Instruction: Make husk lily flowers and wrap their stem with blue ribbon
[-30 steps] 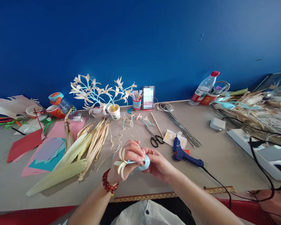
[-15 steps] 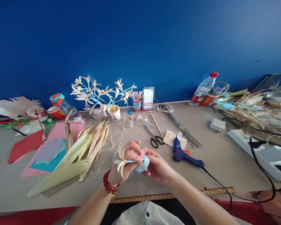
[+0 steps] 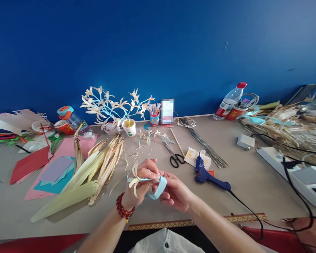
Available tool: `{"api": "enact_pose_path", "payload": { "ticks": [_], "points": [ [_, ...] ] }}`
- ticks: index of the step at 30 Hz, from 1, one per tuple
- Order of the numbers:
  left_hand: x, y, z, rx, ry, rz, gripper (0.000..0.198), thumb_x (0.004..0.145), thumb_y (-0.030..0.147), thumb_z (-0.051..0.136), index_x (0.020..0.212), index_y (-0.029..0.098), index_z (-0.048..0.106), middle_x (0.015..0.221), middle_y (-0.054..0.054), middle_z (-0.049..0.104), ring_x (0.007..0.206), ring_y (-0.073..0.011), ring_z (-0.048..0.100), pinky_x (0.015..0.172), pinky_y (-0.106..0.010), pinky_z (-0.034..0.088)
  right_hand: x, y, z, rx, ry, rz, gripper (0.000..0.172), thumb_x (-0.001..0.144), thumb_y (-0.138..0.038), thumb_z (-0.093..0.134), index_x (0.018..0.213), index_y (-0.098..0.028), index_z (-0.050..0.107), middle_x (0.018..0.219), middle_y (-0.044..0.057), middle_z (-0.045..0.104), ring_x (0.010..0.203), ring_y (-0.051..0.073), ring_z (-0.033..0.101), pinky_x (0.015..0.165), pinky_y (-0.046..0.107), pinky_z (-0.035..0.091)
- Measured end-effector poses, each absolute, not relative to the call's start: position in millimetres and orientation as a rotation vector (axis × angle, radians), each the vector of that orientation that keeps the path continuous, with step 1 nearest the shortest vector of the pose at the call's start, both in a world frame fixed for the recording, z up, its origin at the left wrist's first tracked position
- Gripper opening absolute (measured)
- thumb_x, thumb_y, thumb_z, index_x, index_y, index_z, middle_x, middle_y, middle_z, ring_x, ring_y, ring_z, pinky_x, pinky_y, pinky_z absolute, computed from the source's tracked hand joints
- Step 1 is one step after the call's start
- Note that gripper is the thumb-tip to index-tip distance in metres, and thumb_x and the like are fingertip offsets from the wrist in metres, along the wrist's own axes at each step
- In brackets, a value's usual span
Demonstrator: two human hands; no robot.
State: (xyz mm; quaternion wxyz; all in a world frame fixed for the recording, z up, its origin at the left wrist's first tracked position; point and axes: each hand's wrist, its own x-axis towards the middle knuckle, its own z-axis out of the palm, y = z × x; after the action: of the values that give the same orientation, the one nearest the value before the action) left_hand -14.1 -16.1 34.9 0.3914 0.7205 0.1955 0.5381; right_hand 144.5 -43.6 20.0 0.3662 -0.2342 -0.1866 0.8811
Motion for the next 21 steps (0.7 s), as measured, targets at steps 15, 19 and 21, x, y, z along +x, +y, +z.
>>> {"api": "enact_pose_path", "payload": {
  "ticks": [15,19,21],
  "points": [
    [-18,-9,35,1.861,0.571,1.427,0.013,0.088,0.013,0.06,0.092,0.025,0.062,0.08,0.002,0.061,0.078,-0.0149,0.061,0.107,-0.058,0.039,152,-71,50,-0.686,-0.383,1.879,0.029,0.074,-0.019,0.078,0.085,-0.022,0.052,0.054,-0.012,0.038,0.039,0.001,0.015,0.034,0.011,0.021],
    [-16,-8,28,1.647,0.504,1.479,0.008,0.087,0.015,0.061,0.087,0.023,0.062,0.078,0.002,0.061,0.077,-0.0147,0.06,0.106,-0.058,0.04,165,-56,33,-0.863,-0.565,1.679,0.017,0.081,-0.027,0.07,0.083,-0.023,0.054,0.057,-0.01,0.037,0.04,0.004,0.023,0.036,0.014,0.027],
    [-14,-9,25,1.505,0.507,1.48,0.005,0.087,0.018,0.063,0.084,0.022,0.062,0.077,0.002,0.061,0.078,-0.0148,0.061,0.107,-0.058,0.039,171,-50,24,-1.033,-0.896,1.445,0.014,0.082,-0.029,0.069,0.09,-0.022,0.059,0.072,-0.004,0.052,0.048,0.006,0.039,0.041,0.017,0.036]
  ]
}}
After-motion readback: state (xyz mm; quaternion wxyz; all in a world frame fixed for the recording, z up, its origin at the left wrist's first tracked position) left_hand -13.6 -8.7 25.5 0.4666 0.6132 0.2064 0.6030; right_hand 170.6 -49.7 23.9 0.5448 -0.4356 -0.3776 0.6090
